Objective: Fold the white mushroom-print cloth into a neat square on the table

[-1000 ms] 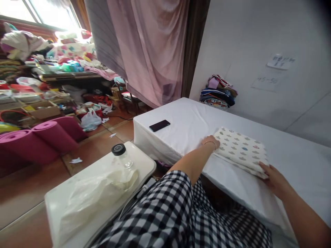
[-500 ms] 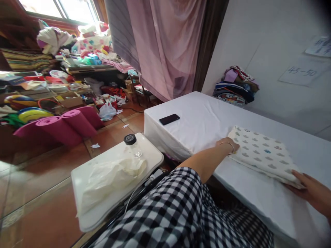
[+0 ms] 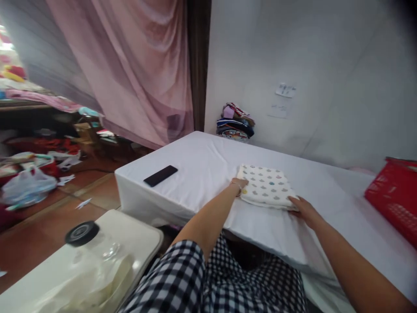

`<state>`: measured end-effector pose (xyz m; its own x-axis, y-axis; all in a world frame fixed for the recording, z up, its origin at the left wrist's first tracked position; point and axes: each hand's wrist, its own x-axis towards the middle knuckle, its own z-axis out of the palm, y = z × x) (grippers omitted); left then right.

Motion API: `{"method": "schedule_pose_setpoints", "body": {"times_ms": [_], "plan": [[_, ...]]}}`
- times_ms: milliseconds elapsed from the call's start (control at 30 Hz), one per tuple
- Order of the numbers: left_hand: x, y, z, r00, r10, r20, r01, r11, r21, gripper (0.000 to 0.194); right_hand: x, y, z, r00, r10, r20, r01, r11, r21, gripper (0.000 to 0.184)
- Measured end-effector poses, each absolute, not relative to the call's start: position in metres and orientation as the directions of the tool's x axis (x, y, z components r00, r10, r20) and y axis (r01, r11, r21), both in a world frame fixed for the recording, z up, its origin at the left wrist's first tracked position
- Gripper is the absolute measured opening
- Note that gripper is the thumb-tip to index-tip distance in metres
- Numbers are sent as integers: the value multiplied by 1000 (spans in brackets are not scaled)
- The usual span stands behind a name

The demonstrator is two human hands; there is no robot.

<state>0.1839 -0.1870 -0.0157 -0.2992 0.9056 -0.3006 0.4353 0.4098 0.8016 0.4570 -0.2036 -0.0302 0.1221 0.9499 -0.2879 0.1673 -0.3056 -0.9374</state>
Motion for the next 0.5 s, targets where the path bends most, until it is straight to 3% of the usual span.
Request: {"method": "schedule_pose_setpoints", "body": {"times_ms": [167, 333, 400, 500], "plan": [[156, -181, -14, -366, 870, -330, 466, 479, 744, 65, 442, -223, -30, 3, 938, -346, 317, -329, -890, 57], [142, -181, -18, -336, 894, -297, 539, 441, 718, 58, 441, -230, -29, -12, 948, -318, 550, -259, -794, 71], [141, -184, -20, -332, 906, -264, 565, 414, 714, 58, 442, -227, -23, 28, 978, -204, 708, -164, -687, 77], [144, -190, -22, -338, 916, -216, 591, 385, 709, 58, 433, -222, -11, -55, 989, 135, 871, 114, -478, 72]]}}
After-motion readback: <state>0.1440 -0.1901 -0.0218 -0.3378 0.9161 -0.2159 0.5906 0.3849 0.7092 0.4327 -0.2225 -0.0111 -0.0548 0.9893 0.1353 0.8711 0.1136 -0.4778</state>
